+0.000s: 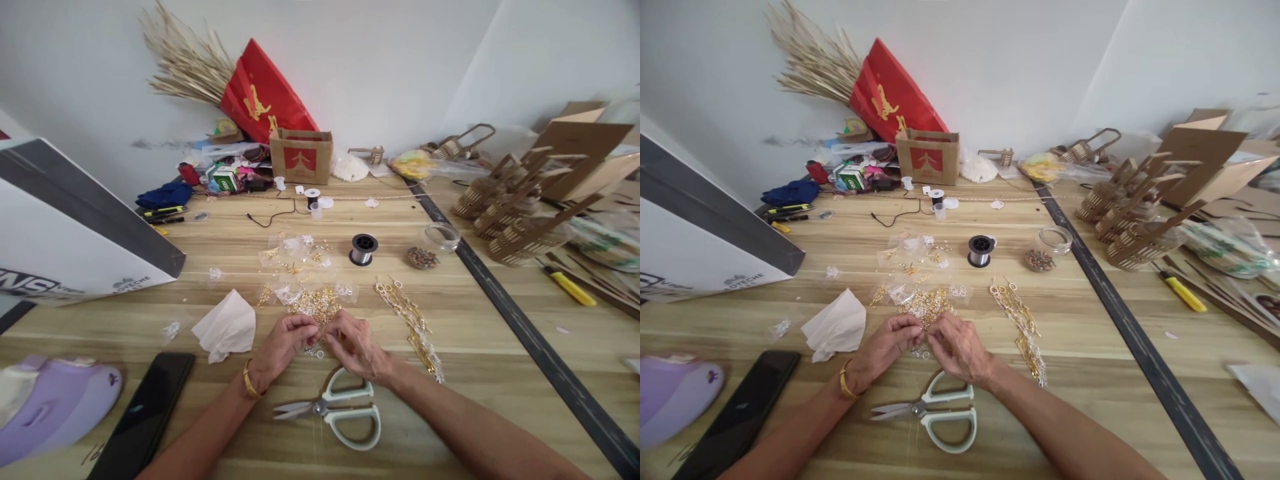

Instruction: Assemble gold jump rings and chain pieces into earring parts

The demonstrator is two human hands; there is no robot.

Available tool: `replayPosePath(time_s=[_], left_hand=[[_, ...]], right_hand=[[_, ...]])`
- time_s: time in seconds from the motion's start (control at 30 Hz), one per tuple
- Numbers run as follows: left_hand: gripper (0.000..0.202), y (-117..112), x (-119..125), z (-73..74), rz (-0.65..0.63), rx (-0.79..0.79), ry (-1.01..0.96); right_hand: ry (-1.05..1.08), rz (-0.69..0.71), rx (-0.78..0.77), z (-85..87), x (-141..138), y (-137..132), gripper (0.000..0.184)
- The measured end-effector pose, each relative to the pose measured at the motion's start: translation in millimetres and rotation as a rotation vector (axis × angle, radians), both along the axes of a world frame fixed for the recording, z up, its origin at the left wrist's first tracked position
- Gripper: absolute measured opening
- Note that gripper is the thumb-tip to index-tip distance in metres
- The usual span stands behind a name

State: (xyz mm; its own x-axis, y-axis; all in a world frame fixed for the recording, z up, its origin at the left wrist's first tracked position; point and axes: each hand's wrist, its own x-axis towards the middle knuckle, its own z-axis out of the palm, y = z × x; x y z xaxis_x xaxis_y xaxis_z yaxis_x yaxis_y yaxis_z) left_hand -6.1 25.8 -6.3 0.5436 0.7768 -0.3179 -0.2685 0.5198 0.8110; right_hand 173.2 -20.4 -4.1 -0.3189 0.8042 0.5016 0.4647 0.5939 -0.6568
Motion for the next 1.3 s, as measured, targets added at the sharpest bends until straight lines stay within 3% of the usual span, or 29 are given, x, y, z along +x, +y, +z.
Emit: replayPosePath(time_s=[1.3], left_hand=[[0.021, -4.6, 0.9, 8.2, -0.068, 0.106, 0.083]], right_hand=[[0.011, 0.005, -0.003, -6.1, -1.9, 0.9, 0.007]])
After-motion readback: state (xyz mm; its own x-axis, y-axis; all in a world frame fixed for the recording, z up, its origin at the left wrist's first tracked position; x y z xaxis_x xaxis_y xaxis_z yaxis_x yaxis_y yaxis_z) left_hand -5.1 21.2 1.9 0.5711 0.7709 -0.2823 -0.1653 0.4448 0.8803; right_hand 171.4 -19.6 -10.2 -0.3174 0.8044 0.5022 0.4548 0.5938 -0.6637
